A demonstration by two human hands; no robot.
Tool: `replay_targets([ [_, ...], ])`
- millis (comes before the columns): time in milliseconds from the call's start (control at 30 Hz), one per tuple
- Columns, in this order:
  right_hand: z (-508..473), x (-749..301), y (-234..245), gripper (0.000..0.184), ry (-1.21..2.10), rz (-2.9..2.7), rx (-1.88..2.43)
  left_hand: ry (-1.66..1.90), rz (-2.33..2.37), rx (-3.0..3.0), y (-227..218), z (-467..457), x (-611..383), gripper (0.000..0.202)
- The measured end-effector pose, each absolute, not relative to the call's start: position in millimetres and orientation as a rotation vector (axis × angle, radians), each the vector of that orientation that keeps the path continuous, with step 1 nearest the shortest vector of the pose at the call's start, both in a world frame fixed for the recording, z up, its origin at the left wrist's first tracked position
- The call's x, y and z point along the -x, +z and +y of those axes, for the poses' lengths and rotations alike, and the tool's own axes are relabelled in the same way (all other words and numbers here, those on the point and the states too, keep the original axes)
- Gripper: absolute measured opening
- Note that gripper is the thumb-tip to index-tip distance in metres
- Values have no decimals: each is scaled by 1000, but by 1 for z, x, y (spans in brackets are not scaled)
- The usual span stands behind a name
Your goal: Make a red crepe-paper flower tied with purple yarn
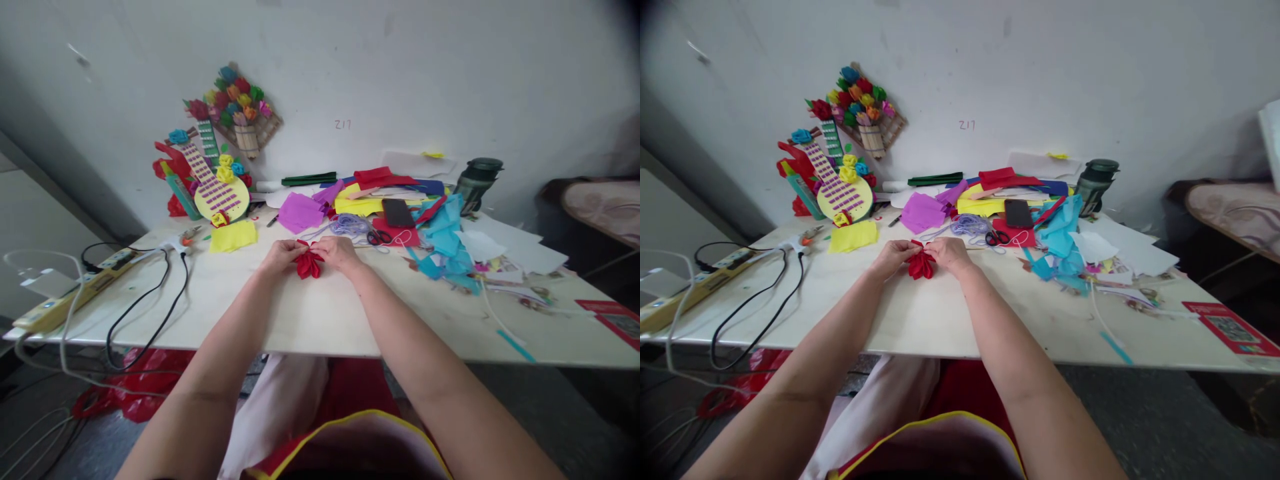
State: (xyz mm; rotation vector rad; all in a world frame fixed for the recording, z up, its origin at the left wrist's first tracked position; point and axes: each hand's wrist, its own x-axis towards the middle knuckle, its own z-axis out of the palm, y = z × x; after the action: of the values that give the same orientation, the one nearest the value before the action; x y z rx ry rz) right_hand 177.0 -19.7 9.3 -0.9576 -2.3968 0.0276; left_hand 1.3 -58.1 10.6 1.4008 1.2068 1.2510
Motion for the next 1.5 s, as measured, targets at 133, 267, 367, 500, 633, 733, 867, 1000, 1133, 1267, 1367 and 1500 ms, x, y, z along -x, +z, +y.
replay_targets([
  [133,-23,-177,14,24,-18,-2401,954,1177,1149,-1268,7,-56,3,36],
  [267,-28,-176,18,26,-95,-2421,961,1131,1031,-1171,3,-54,8,33],
  [367,-32,-174,21,29,-180,-2440,965,1108,1003,-1129,3,-55,10,31],
  [500,-38,-173,25,33,-284,-2465,897,1089,979,-1055,5,-55,13,31],
  [633,-42,-172,26,35,-355,-2450,819,1141,928,-1016,5,-54,13,31],
  [733,-40,-172,23,33,-359,-2428,819,1192,955,-1096,7,-55,11,32],
  [867,-30,-176,16,27,-232,-2383,871,1225,1100,-1312,12,-57,6,31],
  [1000,-24,-184,15,18,20,-2314,921,1203,1185,-1446,15,-59,-1,32],
  [1133,-26,-187,21,20,232,-2221,1068,1243,1218,-1588,13,-58,-7,27],
  [1267,-22,-189,21,22,416,-2158,1103,1316,1250,-1732,12,-57,-11,20],
  [1367,-14,-190,13,25,630,-2100,1020,1320,1287,-1830,11,-56,-13,16],
  [1500,-5,-191,4,33,800,-2051,948,1282,1333,-1900,10,-55,-13,14],
])
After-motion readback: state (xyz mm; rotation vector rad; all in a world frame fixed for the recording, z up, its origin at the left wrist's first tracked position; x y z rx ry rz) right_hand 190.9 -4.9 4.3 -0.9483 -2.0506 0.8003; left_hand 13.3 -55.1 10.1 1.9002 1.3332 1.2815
